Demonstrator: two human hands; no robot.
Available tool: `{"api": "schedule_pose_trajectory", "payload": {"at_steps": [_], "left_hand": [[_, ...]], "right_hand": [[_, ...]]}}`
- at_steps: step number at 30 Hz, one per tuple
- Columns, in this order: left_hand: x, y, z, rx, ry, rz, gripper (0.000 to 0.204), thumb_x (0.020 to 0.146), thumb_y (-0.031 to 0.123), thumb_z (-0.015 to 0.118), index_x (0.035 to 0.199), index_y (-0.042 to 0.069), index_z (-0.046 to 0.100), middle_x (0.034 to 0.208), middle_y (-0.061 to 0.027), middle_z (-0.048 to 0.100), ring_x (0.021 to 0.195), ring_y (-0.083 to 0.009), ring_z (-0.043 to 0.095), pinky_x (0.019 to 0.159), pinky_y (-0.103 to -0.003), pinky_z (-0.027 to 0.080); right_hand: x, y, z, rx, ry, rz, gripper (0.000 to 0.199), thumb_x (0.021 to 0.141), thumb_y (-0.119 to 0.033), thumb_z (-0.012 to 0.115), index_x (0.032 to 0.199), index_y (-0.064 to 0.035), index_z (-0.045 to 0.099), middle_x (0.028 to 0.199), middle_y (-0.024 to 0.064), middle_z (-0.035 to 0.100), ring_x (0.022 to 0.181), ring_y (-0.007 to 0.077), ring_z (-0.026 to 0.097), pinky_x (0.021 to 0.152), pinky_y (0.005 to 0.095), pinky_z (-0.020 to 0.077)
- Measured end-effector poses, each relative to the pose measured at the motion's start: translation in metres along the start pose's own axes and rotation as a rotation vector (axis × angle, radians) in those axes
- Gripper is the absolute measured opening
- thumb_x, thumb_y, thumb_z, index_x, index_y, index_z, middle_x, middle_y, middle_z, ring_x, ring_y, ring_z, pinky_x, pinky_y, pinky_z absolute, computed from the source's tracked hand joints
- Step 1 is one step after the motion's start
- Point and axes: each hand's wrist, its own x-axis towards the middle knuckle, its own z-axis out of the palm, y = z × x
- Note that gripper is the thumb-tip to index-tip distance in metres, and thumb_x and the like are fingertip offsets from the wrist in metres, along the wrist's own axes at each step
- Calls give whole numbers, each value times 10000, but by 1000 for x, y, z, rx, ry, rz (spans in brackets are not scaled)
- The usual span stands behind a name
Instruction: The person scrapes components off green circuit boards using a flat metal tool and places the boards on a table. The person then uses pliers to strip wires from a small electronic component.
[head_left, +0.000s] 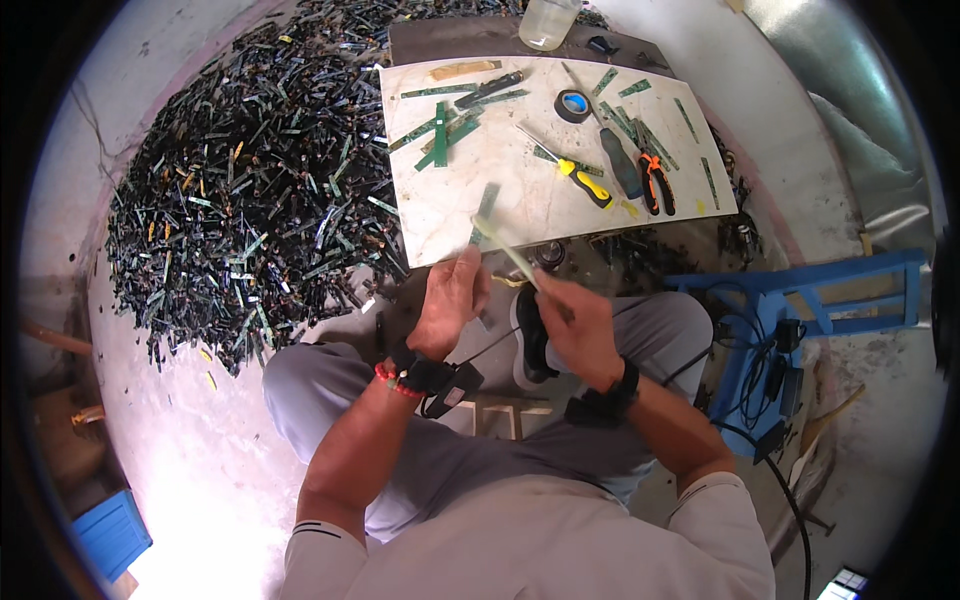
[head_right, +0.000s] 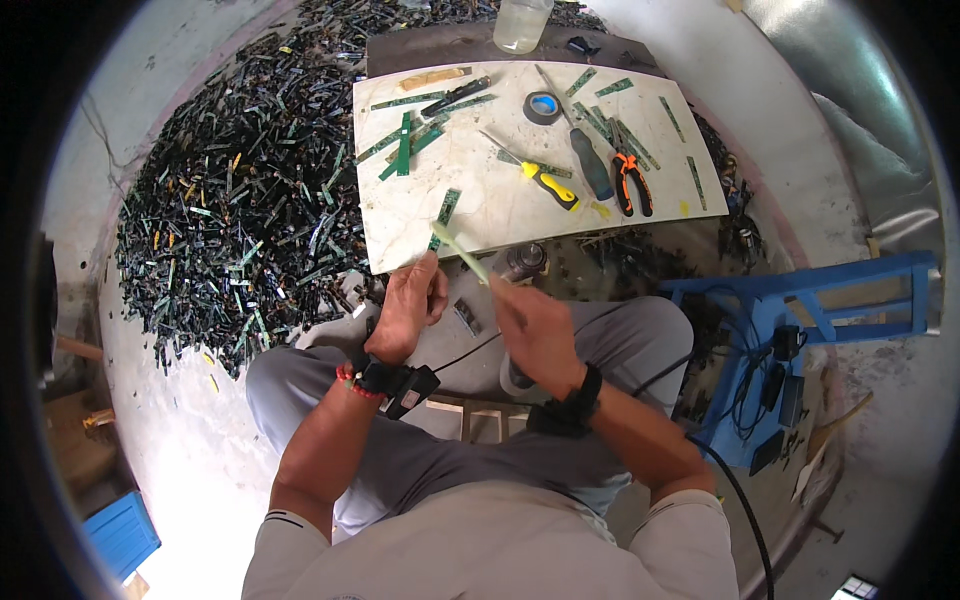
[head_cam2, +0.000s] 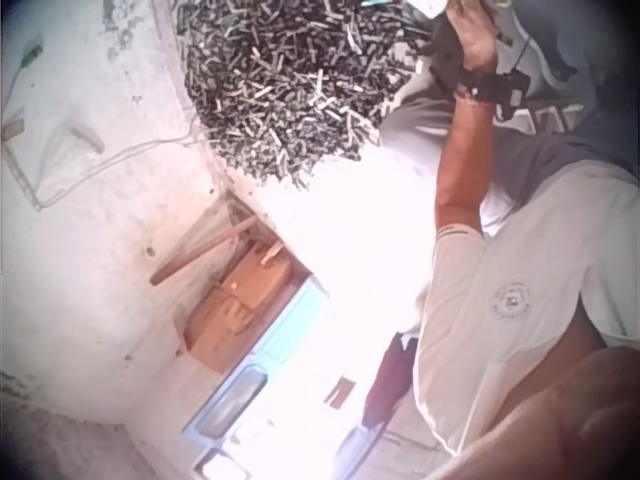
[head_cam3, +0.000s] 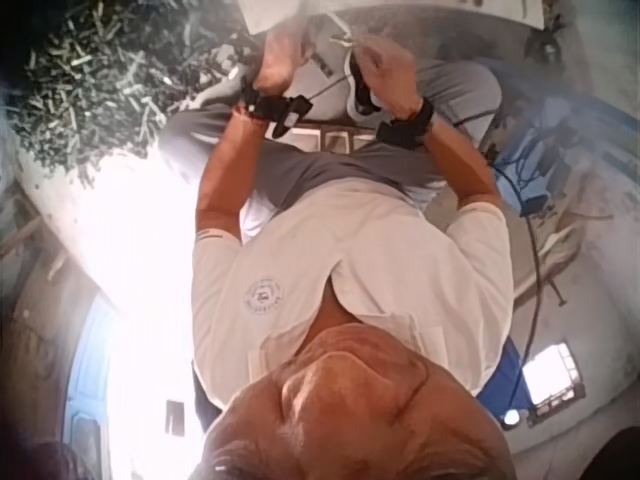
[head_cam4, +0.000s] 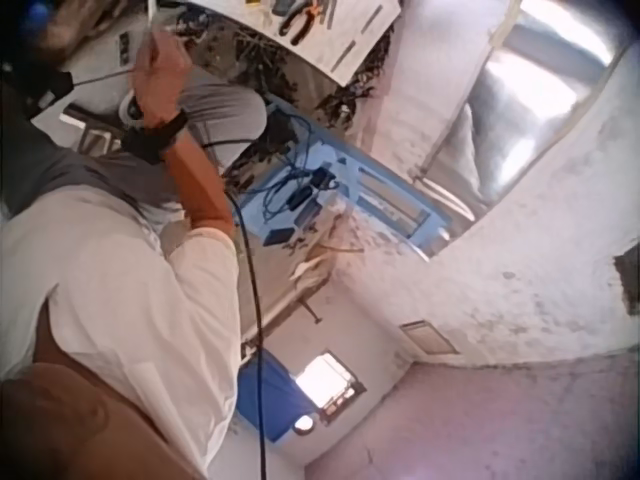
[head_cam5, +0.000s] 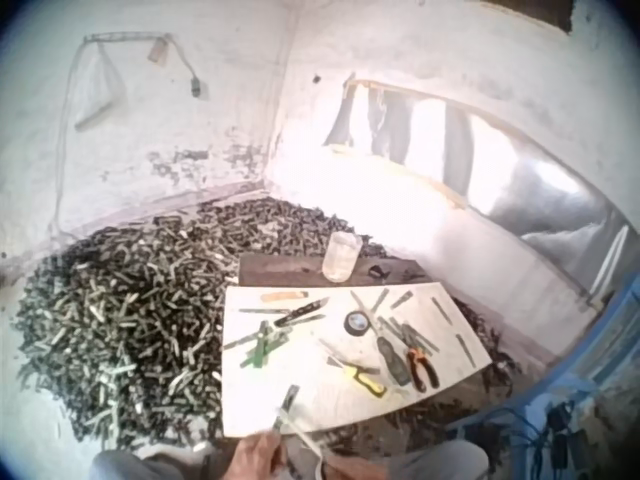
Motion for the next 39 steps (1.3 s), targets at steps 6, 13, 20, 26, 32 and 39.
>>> {"api": "schedule_pose_trajectory", "payload": {"at_steps": [6,13,20,26,32,39], "left_hand": [[3,-2,0,36,8,119,510,974,487,410,700,66,495,528,-7,418,447,-91,360,420,-248,257],[1,-5,-4,95,0,151,505,984,473,405,689,72,489,533,-3,421,455,-86,374,425,-240,265],[-5,0,2,71,46,129,497,993,445,399,678,72,493,541,-5,432,467,-82,381,433,-245,282],[-1,3,-1,45,30,91,474,986,434,402,694,73,498,535,-8,429,472,-89,384,448,-245,285],[-7,5,-4,-4,-6,39,476,982,449,410,705,72,500,541,-14,434,468,-95,372,443,-251,276],[-7,1,-8,-3,-49,10,518,964,505,426,688,71,492,522,-17,421,459,-95,353,442,-255,261]], "right_hand": [[40,-3,-9,12,33,168,235,871,-79,612,1094,-23,659,844,177,656,669,196,633,630,288,498],[14,-7,-5,20,49,5,228,871,-50,602,1090,-21,660,780,172,627,627,137,612,569,252,460],[14,-6,-4,-103,86,-149,259,833,-22,622,1085,-55,668,684,145,576,603,293,586,541,343,470],[40,0,-1,-27,84,-51,244,827,-39,638,1068,-50,674,695,142,588,595,275,584,537,333,460],[20,-8,2,-130,48,-125,225,835,-69,623,1051,-72,685,777,154,634,672,308,616,585,365,489],[43,-9,-5,-20,82,18,223,823,-42,647,1043,-44,683,752,164,631,628,274,620,571,313,481]]}}
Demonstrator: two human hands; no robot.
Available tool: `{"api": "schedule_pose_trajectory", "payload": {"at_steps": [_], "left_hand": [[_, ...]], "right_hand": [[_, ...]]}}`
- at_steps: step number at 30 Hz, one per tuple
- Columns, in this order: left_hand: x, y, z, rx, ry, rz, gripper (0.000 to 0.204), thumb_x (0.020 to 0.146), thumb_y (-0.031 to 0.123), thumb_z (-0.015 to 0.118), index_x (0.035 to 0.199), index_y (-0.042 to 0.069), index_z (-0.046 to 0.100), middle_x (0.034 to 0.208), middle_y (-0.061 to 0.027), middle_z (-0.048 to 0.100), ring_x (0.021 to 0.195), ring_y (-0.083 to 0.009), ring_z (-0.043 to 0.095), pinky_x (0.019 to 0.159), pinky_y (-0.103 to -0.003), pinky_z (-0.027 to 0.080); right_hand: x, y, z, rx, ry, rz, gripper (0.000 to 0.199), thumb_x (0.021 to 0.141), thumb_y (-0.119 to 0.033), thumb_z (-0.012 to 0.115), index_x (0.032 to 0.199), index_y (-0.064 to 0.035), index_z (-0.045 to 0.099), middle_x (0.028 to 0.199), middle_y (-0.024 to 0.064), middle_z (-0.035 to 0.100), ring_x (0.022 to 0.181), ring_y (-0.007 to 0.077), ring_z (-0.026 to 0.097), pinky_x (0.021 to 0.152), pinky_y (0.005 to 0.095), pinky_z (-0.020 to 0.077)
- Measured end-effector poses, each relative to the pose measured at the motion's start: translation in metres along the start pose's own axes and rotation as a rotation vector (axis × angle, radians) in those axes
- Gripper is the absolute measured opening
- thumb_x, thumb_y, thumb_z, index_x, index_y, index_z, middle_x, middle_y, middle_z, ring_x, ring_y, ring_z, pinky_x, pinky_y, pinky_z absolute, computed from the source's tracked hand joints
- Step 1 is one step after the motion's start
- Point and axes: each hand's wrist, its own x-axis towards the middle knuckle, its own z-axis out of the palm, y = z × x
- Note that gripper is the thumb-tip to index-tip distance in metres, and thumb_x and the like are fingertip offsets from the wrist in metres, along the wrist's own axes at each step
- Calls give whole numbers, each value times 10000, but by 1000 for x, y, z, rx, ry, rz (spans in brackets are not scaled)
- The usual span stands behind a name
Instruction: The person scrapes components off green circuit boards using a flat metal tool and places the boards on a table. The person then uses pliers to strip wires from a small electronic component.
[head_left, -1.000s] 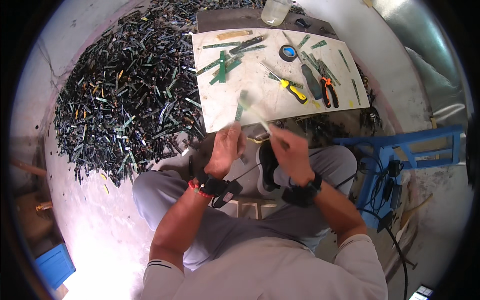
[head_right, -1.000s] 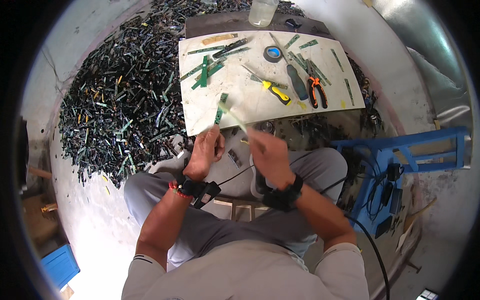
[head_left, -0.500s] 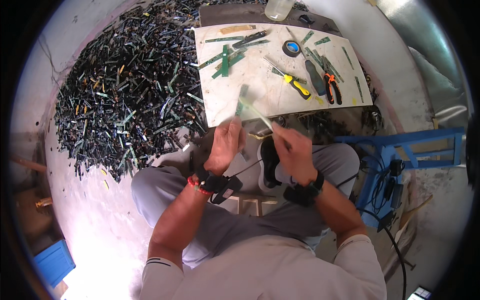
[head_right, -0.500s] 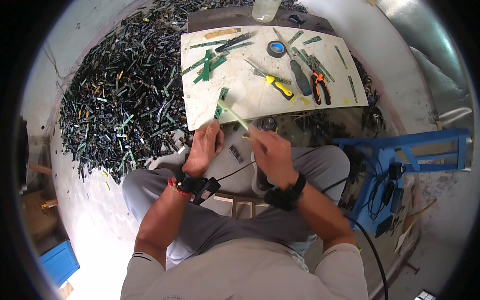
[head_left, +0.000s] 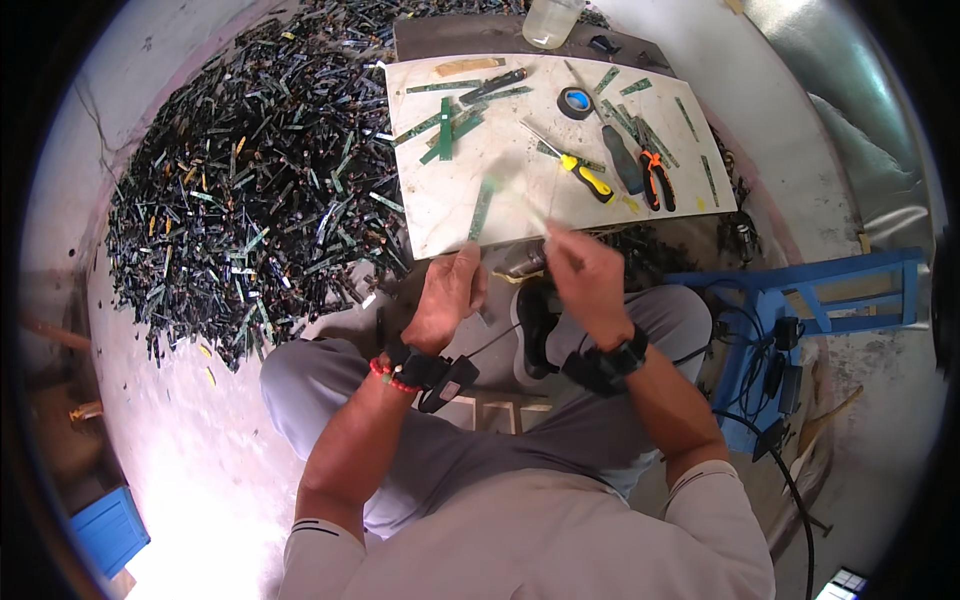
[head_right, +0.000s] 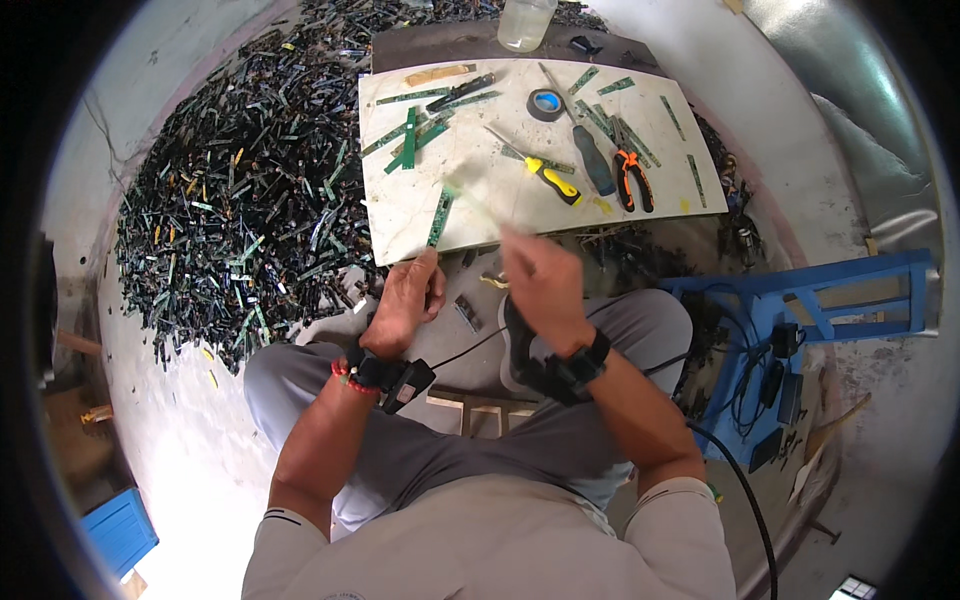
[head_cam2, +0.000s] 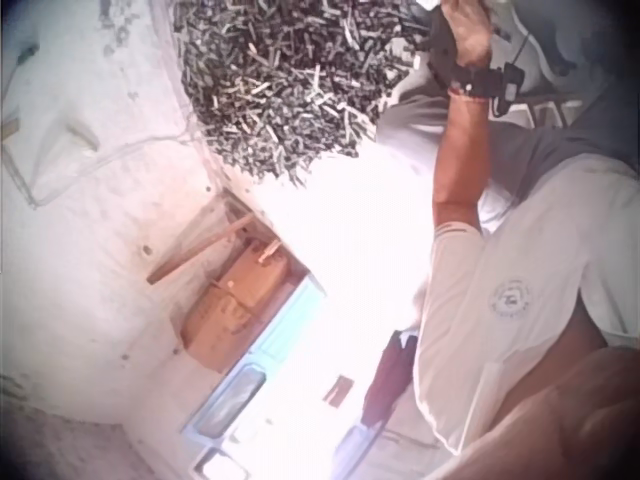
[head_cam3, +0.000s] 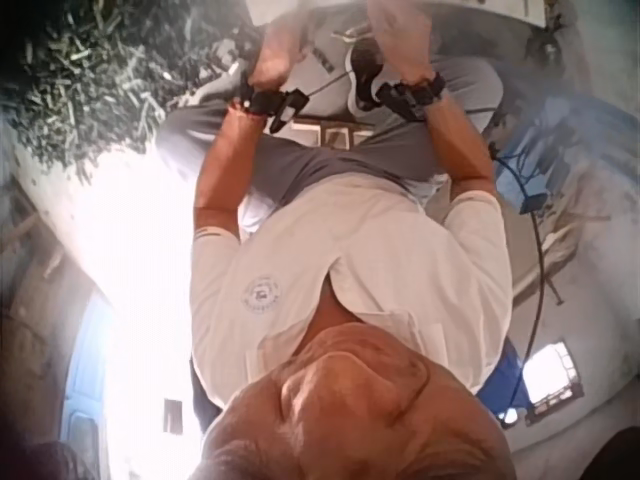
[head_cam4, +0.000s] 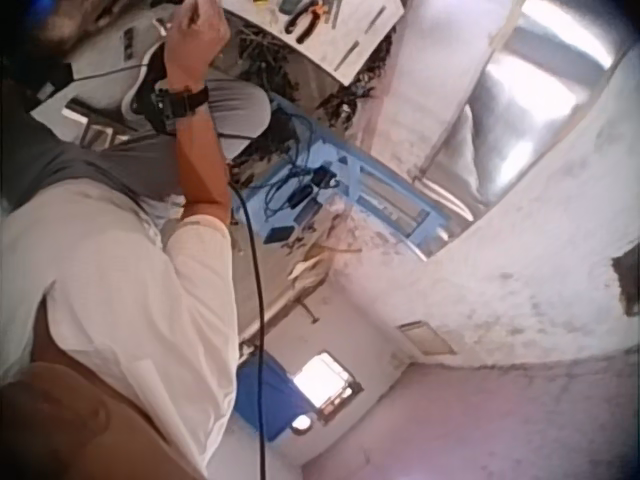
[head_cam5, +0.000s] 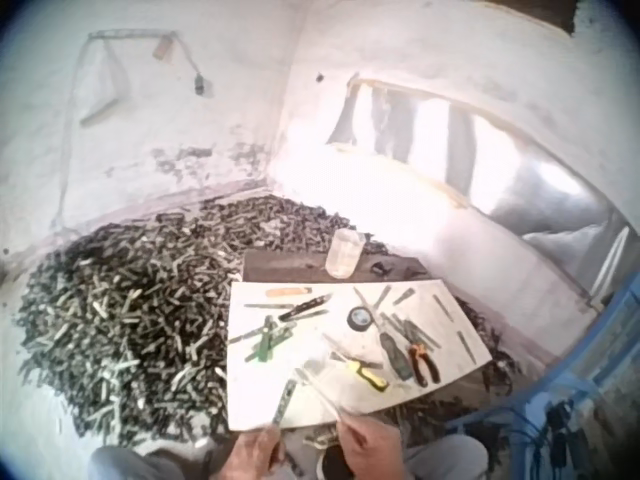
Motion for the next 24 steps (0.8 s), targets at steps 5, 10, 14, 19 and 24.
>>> {"api": "schedule_pose_trajectory", "payload": {"at_steps": [5,10,14,19,24], "left_hand": [[-5,2,7,19,-40,-13,517,970,494,423,679,70,479,519,-15,419,462,-93,350,444,-255,259],[-7,6,4,12,-23,2,510,975,479,415,677,70,475,528,-13,424,467,-93,358,443,-258,265],[-5,2,1,70,-39,28,514,978,477,407,676,68,479,532,-10,424,469,-92,360,447,-255,269],[-6,6,2,153,-23,96,514,980,471,412,668,69,489,523,-4,417,467,-95,367,455,-252,279],[-6,9,6,174,18,70,523,979,466,422,636,76,481,522,1,432,468,-87,383,444,-250,276]], "right_hand": [[-29,9,1,-97,-43,-57,253,837,-33,642,1088,-32,672,752,140,631,641,212,607,599,272,478],[-21,0,0,37,-11,32,237,846,-35,641,1080,-20,672,815,163,667,683,176,643,621,263,493],[-30,10,3,43,20,-23,235,850,-44,634,1081,-25,675,820,161,670,684,152,647,614,266,491],[-27,7,4,0,-5,-56,268,838,-23,619,1099,-52,672,804,147,661,668,240,639,591,294,496],[-24,1,-1,-24,15,-9,265,832,-43,629,1094,-52,668,834,164,649,672,286,622,607,322,498]]}}
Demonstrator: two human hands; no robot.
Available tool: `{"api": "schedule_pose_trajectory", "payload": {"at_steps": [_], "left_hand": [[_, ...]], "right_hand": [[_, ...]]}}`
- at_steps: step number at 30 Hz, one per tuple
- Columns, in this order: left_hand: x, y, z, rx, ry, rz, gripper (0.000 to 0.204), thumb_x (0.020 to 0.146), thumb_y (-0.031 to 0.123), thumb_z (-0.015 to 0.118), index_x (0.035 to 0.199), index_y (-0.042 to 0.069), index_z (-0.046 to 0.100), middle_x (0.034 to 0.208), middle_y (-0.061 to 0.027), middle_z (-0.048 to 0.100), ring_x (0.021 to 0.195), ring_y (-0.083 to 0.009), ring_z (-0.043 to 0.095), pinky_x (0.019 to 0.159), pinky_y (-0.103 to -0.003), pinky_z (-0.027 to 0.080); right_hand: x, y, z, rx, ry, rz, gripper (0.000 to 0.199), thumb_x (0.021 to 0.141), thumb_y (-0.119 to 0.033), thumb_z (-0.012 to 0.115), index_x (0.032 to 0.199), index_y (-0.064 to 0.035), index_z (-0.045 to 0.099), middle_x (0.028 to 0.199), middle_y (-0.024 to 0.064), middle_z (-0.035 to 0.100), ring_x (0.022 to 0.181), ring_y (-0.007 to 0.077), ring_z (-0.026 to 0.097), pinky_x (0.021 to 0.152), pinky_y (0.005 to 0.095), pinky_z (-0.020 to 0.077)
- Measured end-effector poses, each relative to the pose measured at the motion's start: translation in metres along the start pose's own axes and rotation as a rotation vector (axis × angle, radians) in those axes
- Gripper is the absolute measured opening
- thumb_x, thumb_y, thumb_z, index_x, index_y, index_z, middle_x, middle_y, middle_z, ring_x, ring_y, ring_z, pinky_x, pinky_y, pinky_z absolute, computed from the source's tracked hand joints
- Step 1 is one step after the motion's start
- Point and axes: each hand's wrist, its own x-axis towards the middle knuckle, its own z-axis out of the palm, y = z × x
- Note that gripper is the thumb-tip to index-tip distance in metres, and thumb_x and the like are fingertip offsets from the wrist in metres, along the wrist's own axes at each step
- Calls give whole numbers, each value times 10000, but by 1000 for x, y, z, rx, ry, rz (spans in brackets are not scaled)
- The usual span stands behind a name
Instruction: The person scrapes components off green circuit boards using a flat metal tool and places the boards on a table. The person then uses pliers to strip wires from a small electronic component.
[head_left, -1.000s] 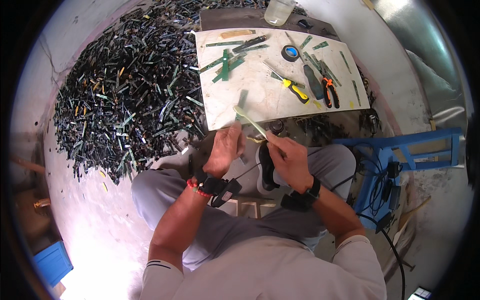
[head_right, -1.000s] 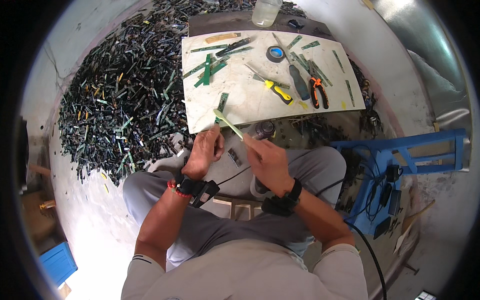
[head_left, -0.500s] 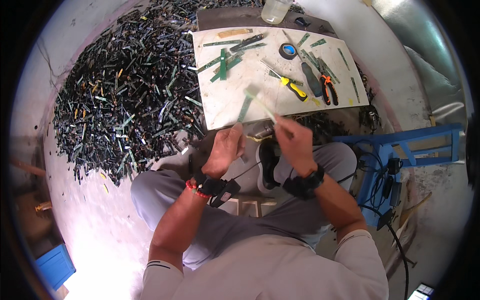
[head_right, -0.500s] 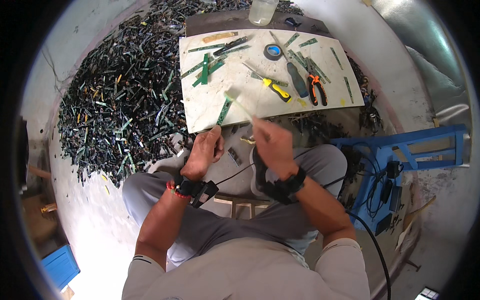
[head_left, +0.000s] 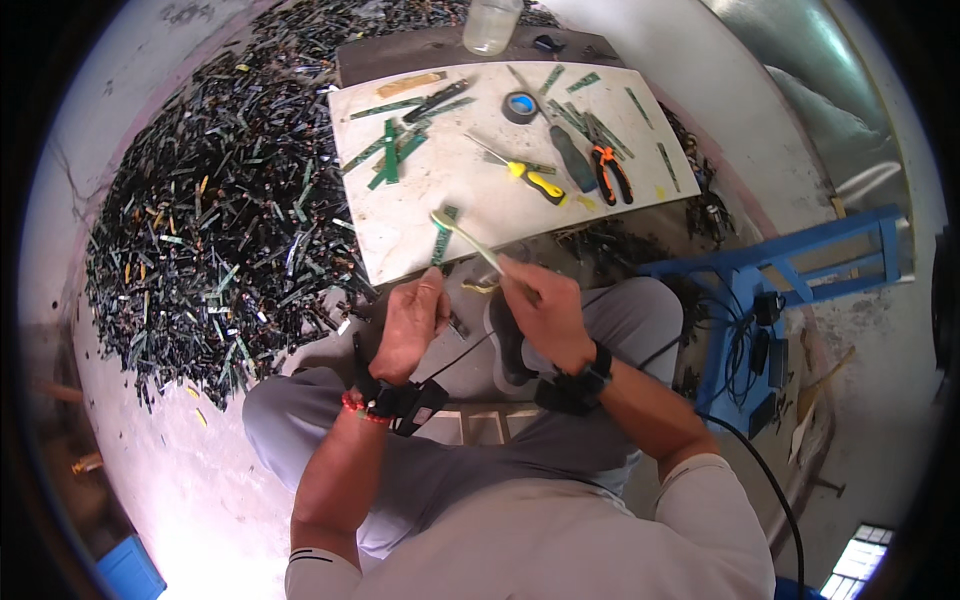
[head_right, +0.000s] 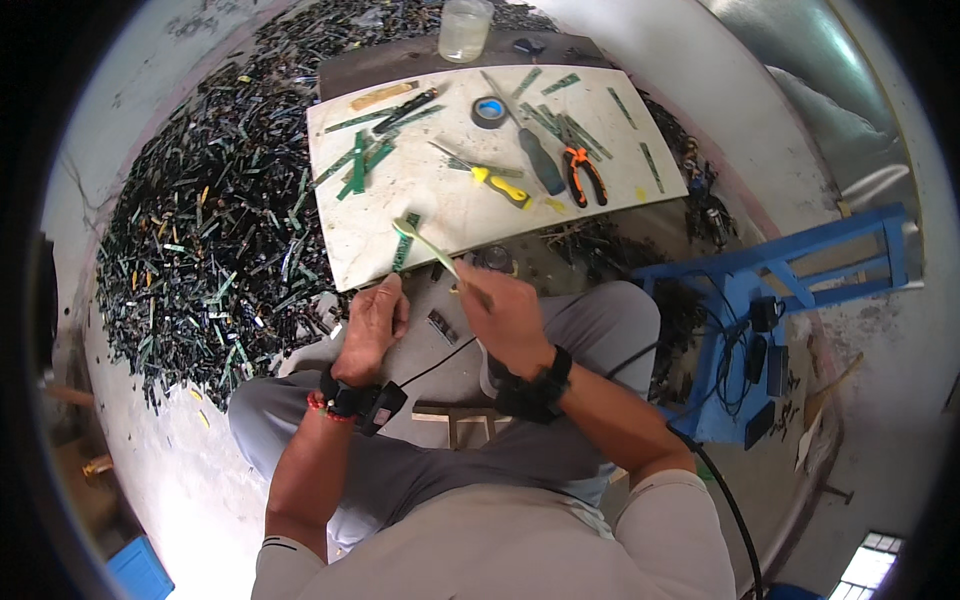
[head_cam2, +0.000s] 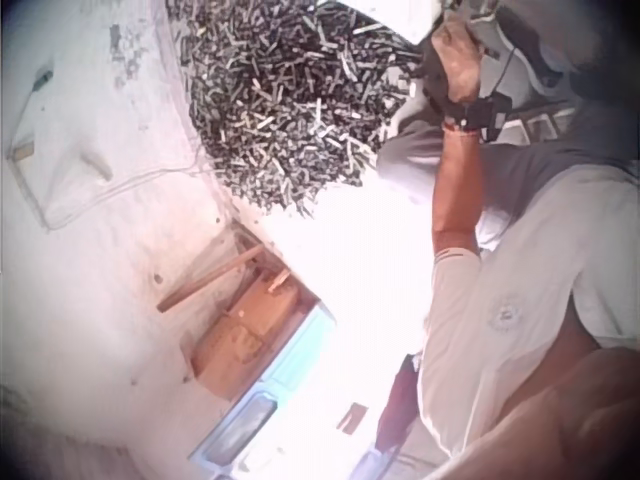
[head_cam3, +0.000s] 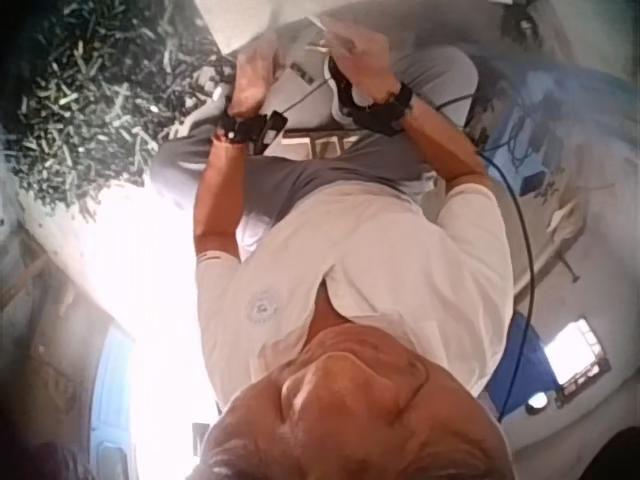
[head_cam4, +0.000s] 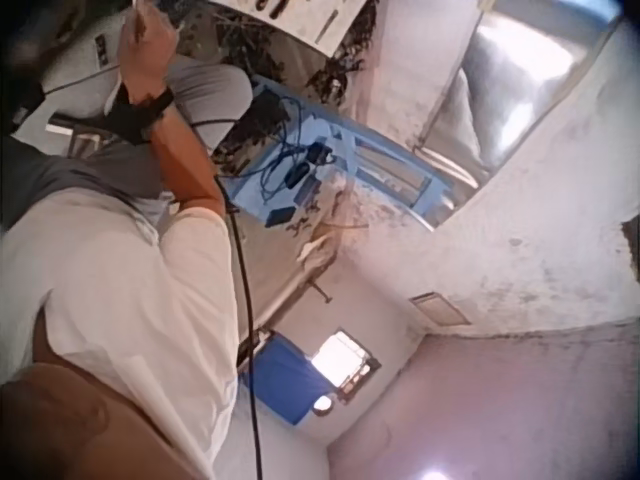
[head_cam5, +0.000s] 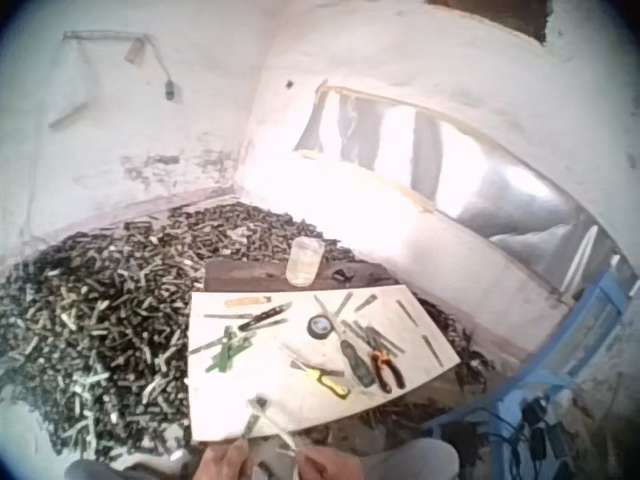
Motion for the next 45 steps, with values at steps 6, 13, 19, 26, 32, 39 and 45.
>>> {"api": "schedule_pose_trajectory", "payload": {"at_steps": [6,13,19,26,32,39,45], "left_hand": [[3,-5,-2,59,20,37,562,991,454,401,601,59,485,507,3,431,471,-86,383,456,-258,291],[5,-6,6,556,222,262,393,978,278,459,705,15,564,608,-194,566,604,-413,568,558,-472,439],[6,-8,10,844,296,333,408,957,302,477,677,24,584,626,-212,590,595,-421,586,571,-511,463],[4,-1,17,968,274,327,369,946,271,488,661,53,577,603,-190,593,566,-387,591,552,-492,472],[3,-1,24,942,227,313,415,970,308,460,676,37,570,601,-210,579,579,-412,584,552,-510,458],[2,5,24,928,210,319,401,970,309,455,703,33,567,609,-209,583,601,-417,590,557,-518,454],[4,-1,19,717,137,359,464,964,357,503,679,-7,540,556,-170,555,532,-353,569,531,-440,441]], "right_hand": [[-23,-6,6,60,-36,-41,257,832,-39,637,1085,-62,673,808,147,652,621,246,607,580,308,490],[1,8,-8,235,63,75,259,859,-19,633,1116,4,653,813,84,666,693,42,538,587,215,443],[-6,0,-6,327,-4,187,272,878,-36,635,1146,11,638,854,-13,638,727,12,484,610,179,406],[21,-4,2,349,70,272,191,847,-158,686,873,20,624,669,-1,563,625,34,461,556,221,413],[44,-4,42,332,25,274,205,838,-142,711,746,7,603,610,-47,518,570,18,432,490,206,375],[51,3,59,185,14,358,162,810,-93,664,729,26,589,587,-43,515,556,20,438,468,216,385],[48,3,59,495,66,330,155,800,-93,601,736,44,571,571,25,523,574,60,433,500,280,384]]}}
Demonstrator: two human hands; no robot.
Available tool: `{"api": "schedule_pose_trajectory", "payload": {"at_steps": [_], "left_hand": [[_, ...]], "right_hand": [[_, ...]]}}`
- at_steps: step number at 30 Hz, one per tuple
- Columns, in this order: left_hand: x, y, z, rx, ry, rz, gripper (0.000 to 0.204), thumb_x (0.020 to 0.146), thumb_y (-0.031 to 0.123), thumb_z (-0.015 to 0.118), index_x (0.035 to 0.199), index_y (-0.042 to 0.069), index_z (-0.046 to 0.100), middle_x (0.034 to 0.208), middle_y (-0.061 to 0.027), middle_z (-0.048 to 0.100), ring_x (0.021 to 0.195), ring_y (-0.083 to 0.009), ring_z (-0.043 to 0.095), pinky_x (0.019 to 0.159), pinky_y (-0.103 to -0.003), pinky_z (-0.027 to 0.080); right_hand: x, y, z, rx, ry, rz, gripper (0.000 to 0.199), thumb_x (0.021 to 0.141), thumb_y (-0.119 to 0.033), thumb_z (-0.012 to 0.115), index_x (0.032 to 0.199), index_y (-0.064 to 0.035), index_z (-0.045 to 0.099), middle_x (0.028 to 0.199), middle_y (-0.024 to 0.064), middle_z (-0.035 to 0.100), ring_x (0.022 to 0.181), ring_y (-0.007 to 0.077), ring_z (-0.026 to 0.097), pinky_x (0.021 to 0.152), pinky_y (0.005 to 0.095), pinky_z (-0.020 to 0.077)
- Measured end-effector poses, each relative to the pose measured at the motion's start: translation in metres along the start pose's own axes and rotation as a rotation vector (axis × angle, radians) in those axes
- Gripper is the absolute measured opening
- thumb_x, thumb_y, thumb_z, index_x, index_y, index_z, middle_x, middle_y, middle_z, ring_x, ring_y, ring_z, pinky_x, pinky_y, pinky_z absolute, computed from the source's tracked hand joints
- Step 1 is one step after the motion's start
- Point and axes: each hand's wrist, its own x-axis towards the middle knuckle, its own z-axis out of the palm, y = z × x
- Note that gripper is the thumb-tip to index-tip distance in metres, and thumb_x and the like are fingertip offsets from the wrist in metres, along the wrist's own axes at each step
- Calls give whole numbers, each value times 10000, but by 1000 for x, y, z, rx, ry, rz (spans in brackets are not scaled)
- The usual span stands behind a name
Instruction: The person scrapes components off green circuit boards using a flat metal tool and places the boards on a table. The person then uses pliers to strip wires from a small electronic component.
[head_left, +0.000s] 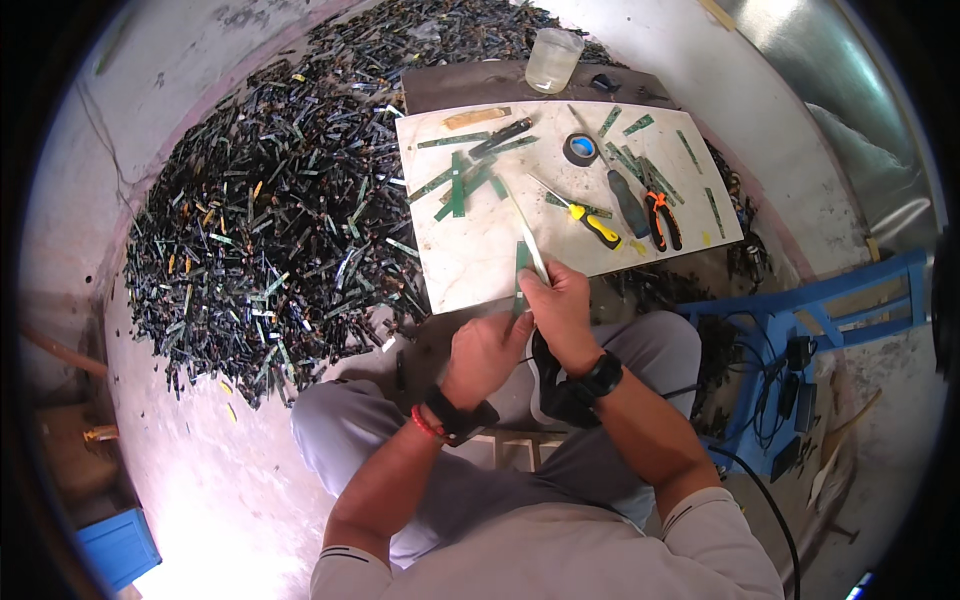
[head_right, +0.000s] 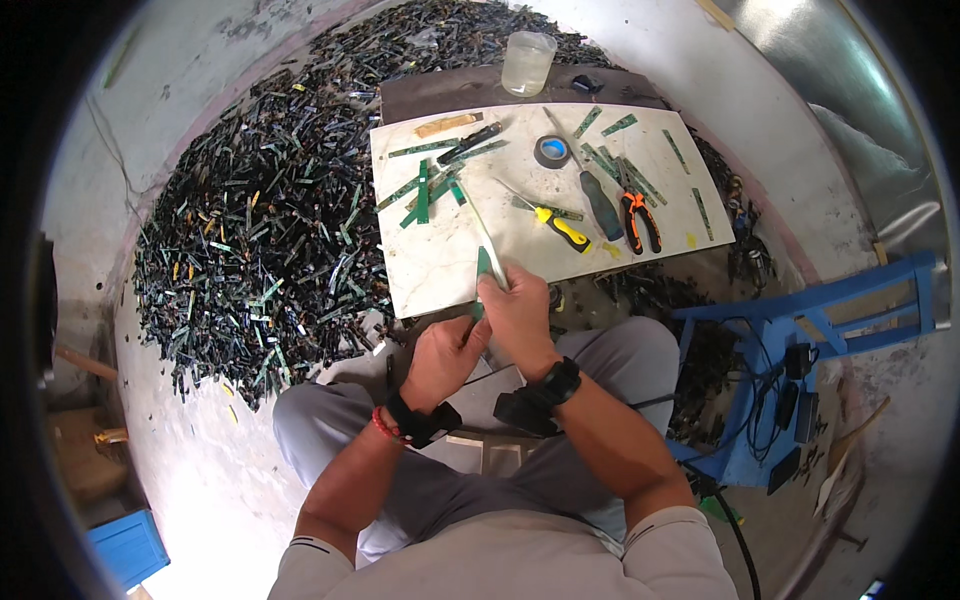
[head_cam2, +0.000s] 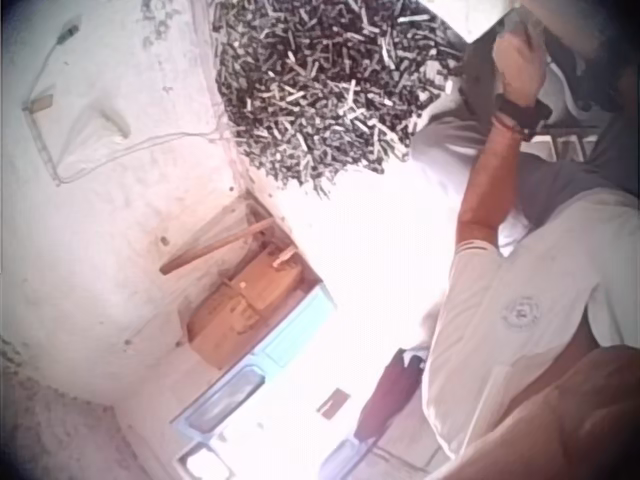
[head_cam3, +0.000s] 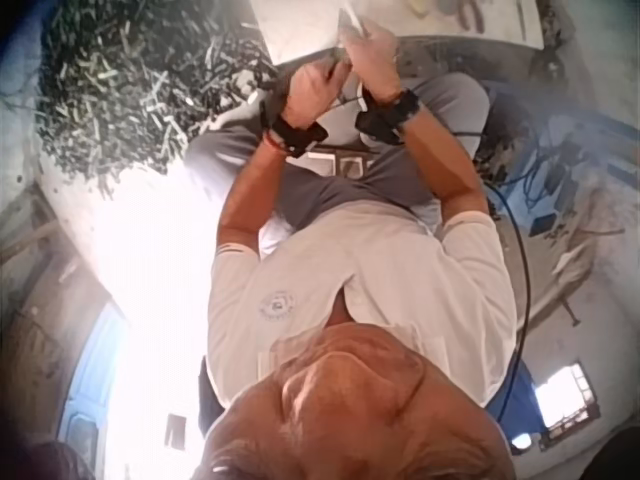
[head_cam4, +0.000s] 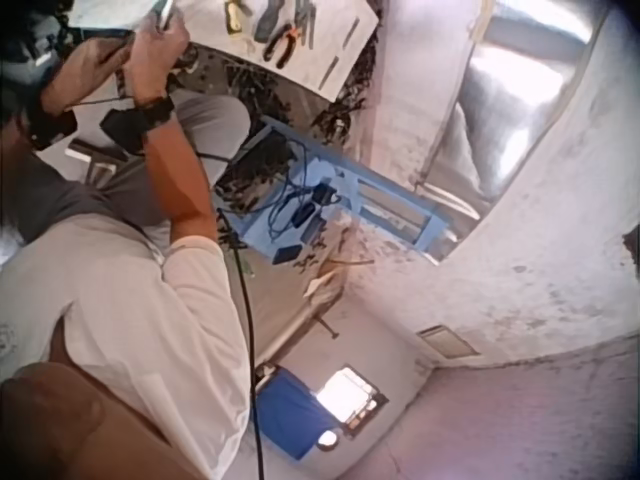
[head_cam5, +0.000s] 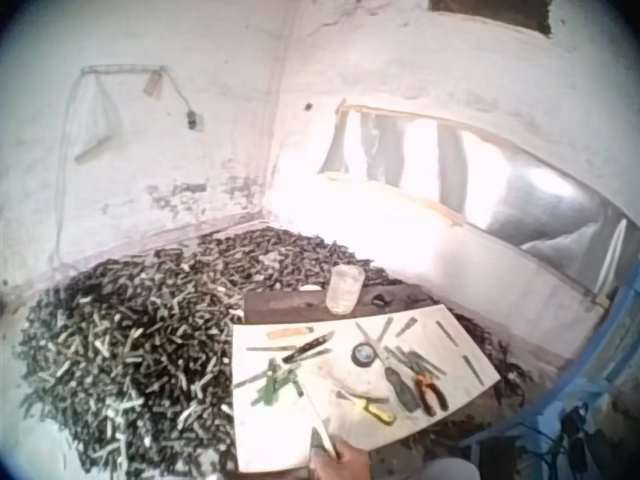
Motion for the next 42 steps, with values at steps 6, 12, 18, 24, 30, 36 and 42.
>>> {"api": "schedule_pose_trajectory", "payload": {"at_steps": [6,12,18,24,30,36,42], "left_hand": [[3,-12,1,-749,-213,-290,508,993,410,456,653,37,514,554,-8,464,498,-81,420,452,-266,322],[7,-14,-10,-963,-131,-487,437,977,435,463,729,79,515,569,12,423,491,-80,370,446,-236,275],[5,-6,-13,-914,-65,-462,428,965,451,483,728,96,500,586,23,422,513,-76,375,458,-231,284],[5,-8,-12,-903,-50,-456,441,970,455,478,721,92,502,570,25,419,510,-64,377,460,-227,290],[5,-14,-7,-875,-64,-403,433,984,412,472,714,77,519,583,27,441,505,-63,392,461,-226,304],[5,-14,-3,-837,-18,-372,432,983,420,470,703,94,515,568,29,435,478,-59,382,439,-228,279],[4,-10,-7,-861,-17,-395,430,980,435,470,712,100,507,559,33,427,471,-60,379,431,-222,275]], "right_hand": [[-1,-6,2,192,-50,97,155,871,-81,563,835,58,624,714,-2,587,668,52,471,578,245,408],[-3,-14,-6,102,-55,136,306,952,-231,557,845,48,624,696,-8,561,670,49,470,574,242,400],[-6,-5,-38,6,-13,36,290,965,-254,535,950,25,610,634,-18,477,582,47,412,511,223,337],[-40,-10,-59,-244,-13,-99,272,935,-148,561,1162,-2,594,683,29,520,641,65,445,572,241,414],[-73,-10,-71,-496,-166,-303,338,864,-37,602,1201,-64,608,815,199,617,659,327,597,607,339,480],[-39,-5,-70,-584,-104,-375,300,878,-68,580,1175,-54,627,806,190,627,694,322,625,608,355,487],[-36,-7,-65,-572,-132,-381,306,854,-90,599,1156,-89,647,814,168,637,721,316,631,614,366,496]]}}
